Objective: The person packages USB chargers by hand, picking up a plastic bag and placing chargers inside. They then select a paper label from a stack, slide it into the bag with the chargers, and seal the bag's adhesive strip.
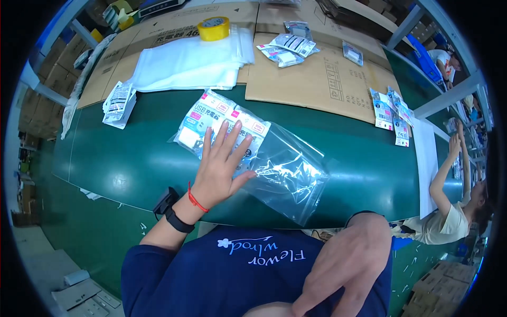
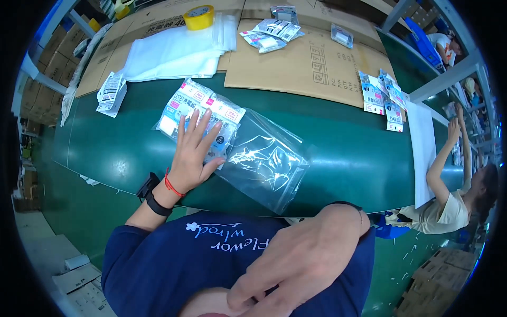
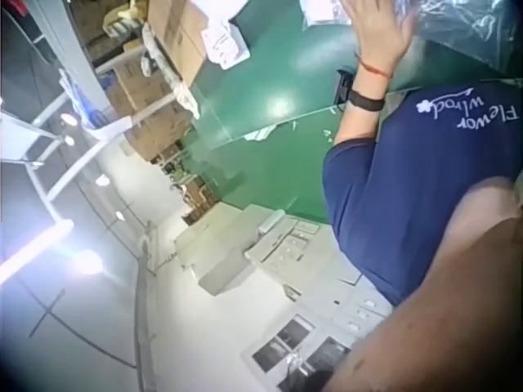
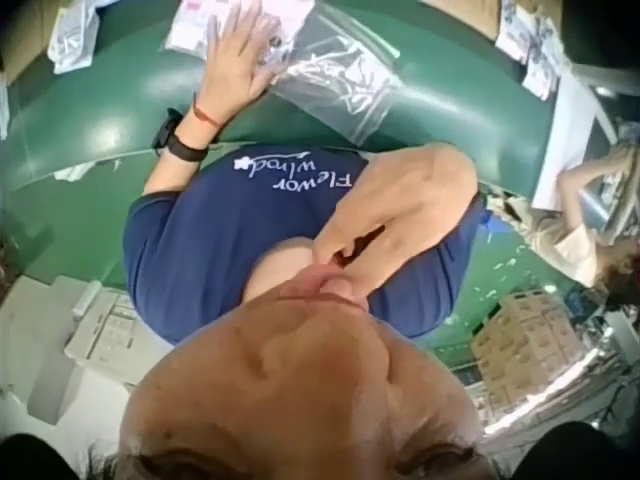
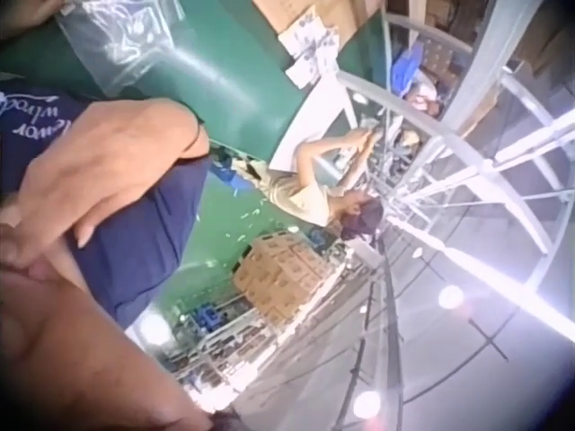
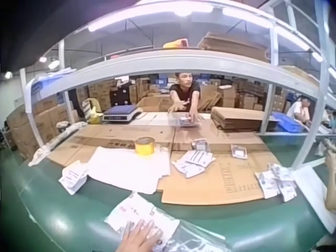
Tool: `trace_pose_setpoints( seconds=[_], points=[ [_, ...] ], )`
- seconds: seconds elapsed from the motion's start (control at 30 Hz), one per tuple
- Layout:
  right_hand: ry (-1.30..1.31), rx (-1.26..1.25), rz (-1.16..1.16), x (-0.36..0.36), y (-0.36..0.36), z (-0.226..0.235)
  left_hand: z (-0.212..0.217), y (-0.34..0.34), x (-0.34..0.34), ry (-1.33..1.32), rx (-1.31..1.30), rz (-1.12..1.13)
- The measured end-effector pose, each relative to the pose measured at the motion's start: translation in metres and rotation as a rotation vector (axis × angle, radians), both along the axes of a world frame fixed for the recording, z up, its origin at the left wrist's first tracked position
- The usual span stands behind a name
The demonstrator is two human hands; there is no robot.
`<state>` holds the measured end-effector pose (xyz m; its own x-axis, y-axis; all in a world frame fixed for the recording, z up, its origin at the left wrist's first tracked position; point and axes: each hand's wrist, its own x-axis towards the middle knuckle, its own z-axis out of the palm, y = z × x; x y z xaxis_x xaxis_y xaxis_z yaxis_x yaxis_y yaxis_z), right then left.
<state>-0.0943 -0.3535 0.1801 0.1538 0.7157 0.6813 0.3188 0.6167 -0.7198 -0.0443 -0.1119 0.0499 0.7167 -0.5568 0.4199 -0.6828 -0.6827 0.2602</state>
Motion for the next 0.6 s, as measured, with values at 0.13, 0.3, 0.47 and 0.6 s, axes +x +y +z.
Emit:
trace_pose_setpoints(
  seconds=[0.13,0.3,0.47,0.6],
  points=[
    [0.040,0.089,0.102,0.032,0.006,-0.019,-0.009,0.031,-0.012,-0.040,-0.056,0.055],
    [0.484,0.076,-0.877,0.031,-0.034,-0.068,-0.015,0.067,0.000,-0.069,-0.155,0.161],
    [0.671,-0.120,-1.350,0.044,-0.106,-0.128,-0.009,0.138,0.035,-0.216,-0.250,0.443],
    [0.643,-0.481,-1.587,0.033,-0.136,-0.164,-0.021,0.208,0.066,0.195,-0.447,0.826]
  ],
)
